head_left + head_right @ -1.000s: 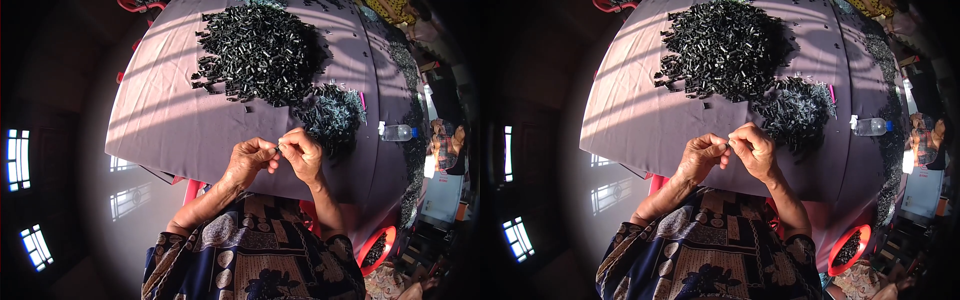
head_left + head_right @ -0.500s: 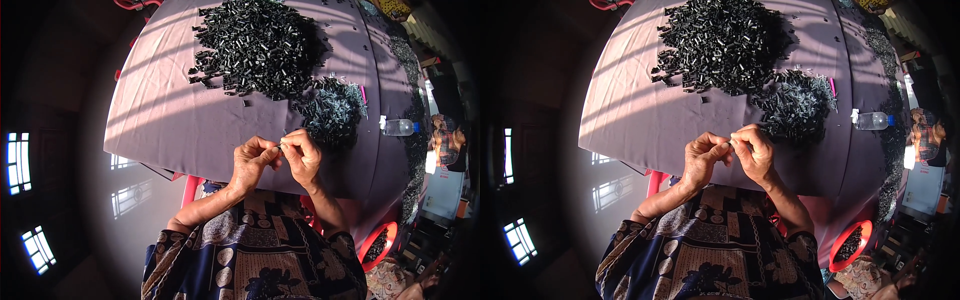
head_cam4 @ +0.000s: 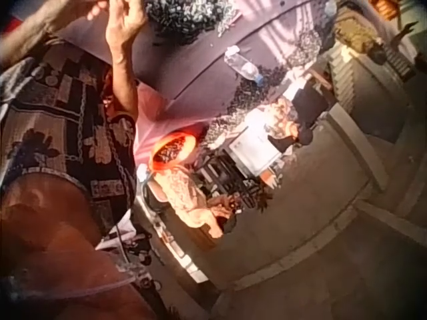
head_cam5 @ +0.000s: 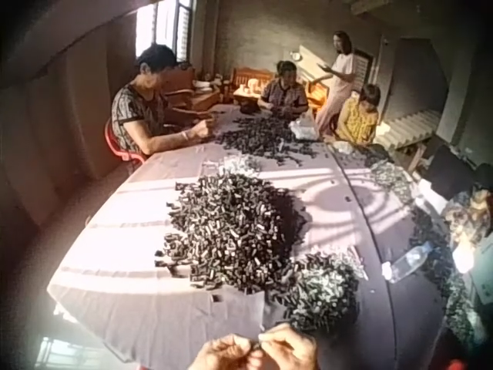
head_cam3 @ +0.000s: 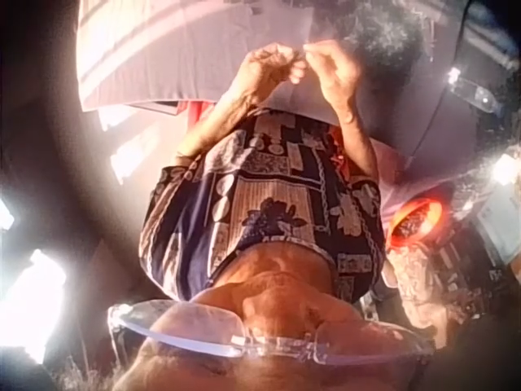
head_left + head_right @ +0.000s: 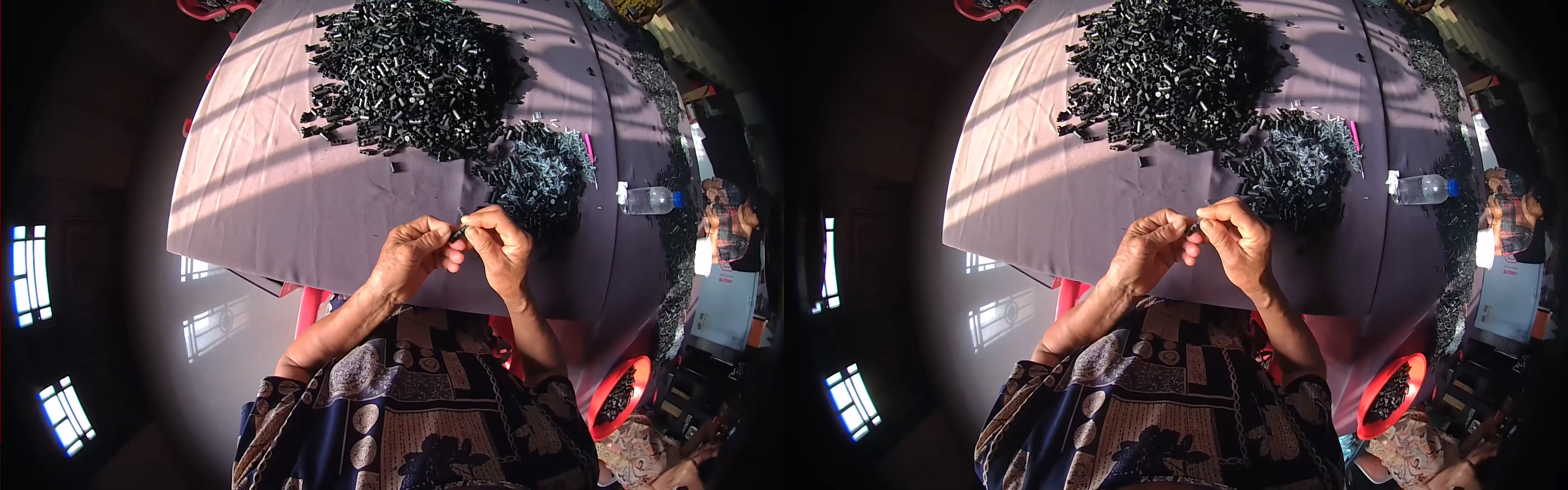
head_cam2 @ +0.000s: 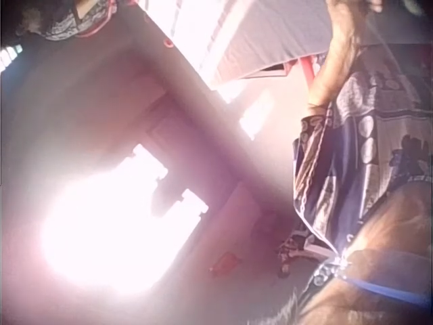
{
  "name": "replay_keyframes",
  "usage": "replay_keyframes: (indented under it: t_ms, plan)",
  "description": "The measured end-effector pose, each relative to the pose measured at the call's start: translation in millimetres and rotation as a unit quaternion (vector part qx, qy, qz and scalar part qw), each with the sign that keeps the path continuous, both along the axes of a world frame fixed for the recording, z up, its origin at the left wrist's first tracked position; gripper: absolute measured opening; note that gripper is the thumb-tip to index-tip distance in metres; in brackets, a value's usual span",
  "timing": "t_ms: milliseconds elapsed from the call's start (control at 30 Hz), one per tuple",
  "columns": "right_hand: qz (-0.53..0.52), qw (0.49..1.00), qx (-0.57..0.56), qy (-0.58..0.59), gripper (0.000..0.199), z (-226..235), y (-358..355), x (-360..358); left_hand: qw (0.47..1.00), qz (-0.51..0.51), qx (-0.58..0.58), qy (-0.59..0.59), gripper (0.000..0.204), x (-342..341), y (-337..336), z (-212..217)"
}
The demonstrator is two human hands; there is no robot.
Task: The person assembles and sorts small plastic components and rubber parts by hand at a table.
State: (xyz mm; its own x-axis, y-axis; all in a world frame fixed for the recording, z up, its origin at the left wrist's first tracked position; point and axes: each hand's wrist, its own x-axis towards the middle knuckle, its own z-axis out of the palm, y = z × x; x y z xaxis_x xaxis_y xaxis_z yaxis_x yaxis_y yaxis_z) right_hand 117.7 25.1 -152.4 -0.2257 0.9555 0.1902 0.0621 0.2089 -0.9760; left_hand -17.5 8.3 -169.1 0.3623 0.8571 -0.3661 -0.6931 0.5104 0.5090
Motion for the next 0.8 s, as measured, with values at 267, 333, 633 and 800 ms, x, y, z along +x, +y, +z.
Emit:
replay_keyframes:
  t_ms: [267,333,633,800]
  plan:
    - [-0.013,0.998,0.022,-0.049,0.007,-7.0,-3.0,-0.7,0.990,-0.101,-0.069,-0.073,0.017,-6.2,0.0,-8.3]
    - [-0.021,0.995,0.047,-0.082,0.007,-8.6,-3.5,1.9,0.989,-0.107,-0.078,-0.060,0.016,-4.1,0.7,-5.0]
    - [0.025,0.999,-0.020,0.004,0.011,1.2,-8.2,8.2,0.982,-0.144,-0.052,-0.108,0.017,2.0,1.1,-10.8]
    - [0.022,0.999,-0.029,-0.021,0.017,-6.0,-13.0,17.0,0.985,-0.124,-0.057,-0.108,0.019,6.6,-0.9,-10.1]
